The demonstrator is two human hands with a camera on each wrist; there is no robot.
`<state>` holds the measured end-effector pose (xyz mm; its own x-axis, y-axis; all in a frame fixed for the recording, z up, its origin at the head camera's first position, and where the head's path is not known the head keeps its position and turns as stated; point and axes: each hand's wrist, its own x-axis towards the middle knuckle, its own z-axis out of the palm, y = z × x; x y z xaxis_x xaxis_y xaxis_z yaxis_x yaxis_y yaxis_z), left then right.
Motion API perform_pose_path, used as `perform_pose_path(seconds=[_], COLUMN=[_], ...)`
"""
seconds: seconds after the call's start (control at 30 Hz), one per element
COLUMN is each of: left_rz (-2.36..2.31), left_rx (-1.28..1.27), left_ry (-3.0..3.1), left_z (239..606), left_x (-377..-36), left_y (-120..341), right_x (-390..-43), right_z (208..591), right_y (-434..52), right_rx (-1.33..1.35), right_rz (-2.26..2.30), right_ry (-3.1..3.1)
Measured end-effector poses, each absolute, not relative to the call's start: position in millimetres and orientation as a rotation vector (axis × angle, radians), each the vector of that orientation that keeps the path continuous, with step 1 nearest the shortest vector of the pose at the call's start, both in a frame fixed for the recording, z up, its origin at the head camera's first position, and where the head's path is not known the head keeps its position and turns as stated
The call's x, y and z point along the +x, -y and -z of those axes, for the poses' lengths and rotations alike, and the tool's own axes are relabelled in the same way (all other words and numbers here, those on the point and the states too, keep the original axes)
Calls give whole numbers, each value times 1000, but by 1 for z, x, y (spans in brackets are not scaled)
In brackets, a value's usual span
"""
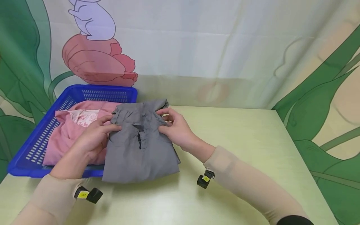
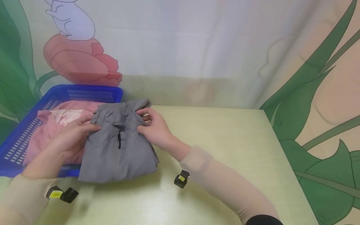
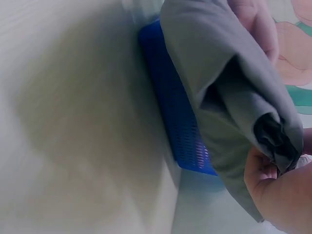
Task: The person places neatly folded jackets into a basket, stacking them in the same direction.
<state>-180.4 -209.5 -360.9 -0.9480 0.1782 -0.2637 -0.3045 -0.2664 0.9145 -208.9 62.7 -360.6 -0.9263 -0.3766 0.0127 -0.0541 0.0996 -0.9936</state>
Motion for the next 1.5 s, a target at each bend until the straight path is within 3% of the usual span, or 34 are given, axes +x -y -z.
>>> perform_pose_path(seconds=[0.87,1.5], left_rz=[-2219,-2267], left_rx=[-173,-100], left_ry=[-1855,-1952], left_z=[360,324], left_x=[-177,-178], left_y=[214,264], right_x=[-207,-212], right_z=[364,334], right_y=[-52,-21], right_rx=[-520,-515], right_rz=[1975,2050], right_ry=[-2111,-2055])
